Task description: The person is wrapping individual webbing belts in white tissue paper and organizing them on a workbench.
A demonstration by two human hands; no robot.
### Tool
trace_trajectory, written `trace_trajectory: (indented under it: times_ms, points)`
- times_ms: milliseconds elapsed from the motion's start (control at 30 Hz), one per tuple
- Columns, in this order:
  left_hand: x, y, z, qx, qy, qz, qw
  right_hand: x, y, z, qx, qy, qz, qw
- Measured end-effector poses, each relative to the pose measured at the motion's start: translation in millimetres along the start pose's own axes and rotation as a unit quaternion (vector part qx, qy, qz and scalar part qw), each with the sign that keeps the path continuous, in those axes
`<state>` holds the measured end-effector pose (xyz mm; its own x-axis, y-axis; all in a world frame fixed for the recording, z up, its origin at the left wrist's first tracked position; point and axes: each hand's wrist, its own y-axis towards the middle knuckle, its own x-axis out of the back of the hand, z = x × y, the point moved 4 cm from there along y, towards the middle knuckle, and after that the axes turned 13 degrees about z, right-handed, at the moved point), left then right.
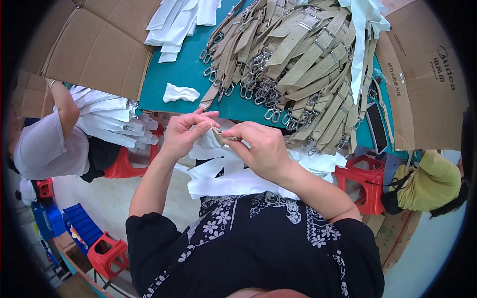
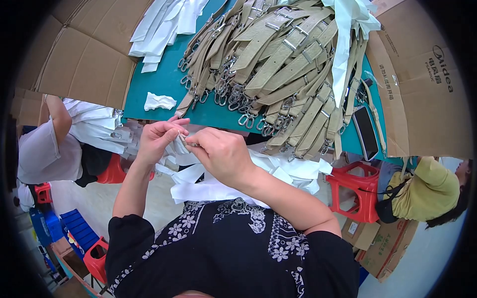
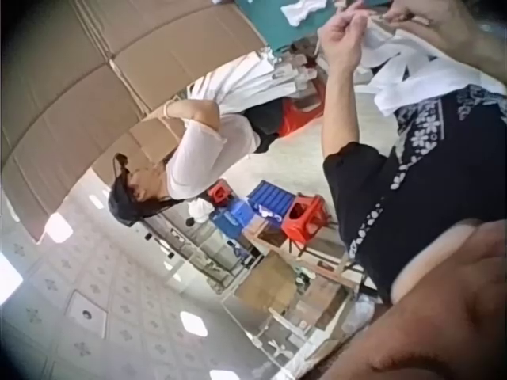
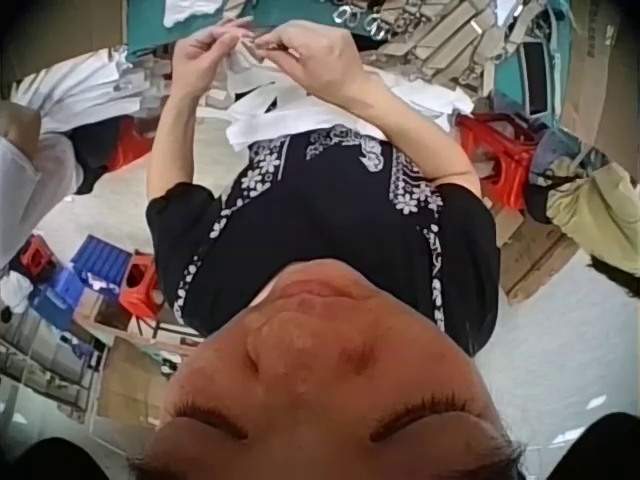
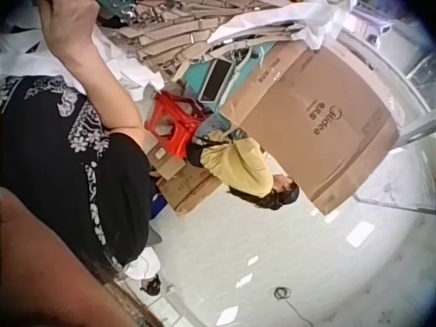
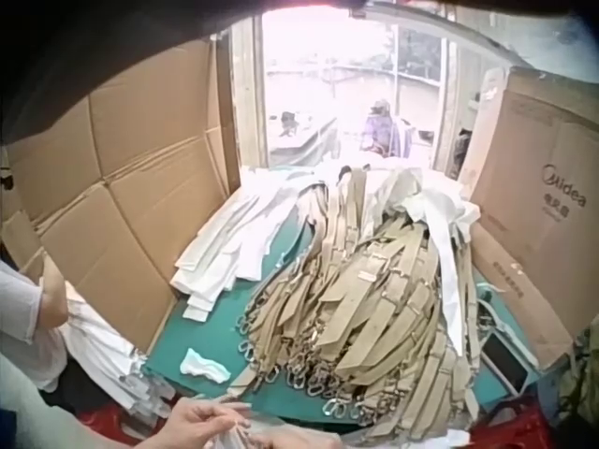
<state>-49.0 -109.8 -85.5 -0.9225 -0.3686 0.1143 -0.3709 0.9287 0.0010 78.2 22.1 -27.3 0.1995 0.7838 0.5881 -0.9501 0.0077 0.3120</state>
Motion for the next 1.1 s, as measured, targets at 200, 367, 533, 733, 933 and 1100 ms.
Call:
trace_trajectory:
  times_ms: [200, 367, 533, 733, 933, 1100]
  points:
    - [-12, -7, 20, 0.047, -0.162, -0.003, 0.986, -5, 1, -10, 0.025, 0.027, 0.021, 0.999]
    - [-25, -1, 35, -0.080, -0.113, -0.058, 0.989, -30, -5, -39, -0.181, 0.337, 0.131, 0.915]
    - [-31, 2, 27, -0.103, -0.098, -0.102, 0.985, -43, -16, -60, -0.221, 0.571, 0.090, 0.786]
    - [-43, -3, 6, -0.103, 0.452, -0.037, 0.885, -32, -13, -55, -0.188, 0.515, 0.066, 0.834]
    - [-60, -2, 19, -0.042, 0.427, -0.117, 0.896, -16, -18, -5, 0.050, 0.064, 0.015, 0.997]
    - [-64, -5, 18, -0.115, 0.435, -0.203, 0.870, -16, -27, 2, 0.164, -0.022, -0.007, 0.986]
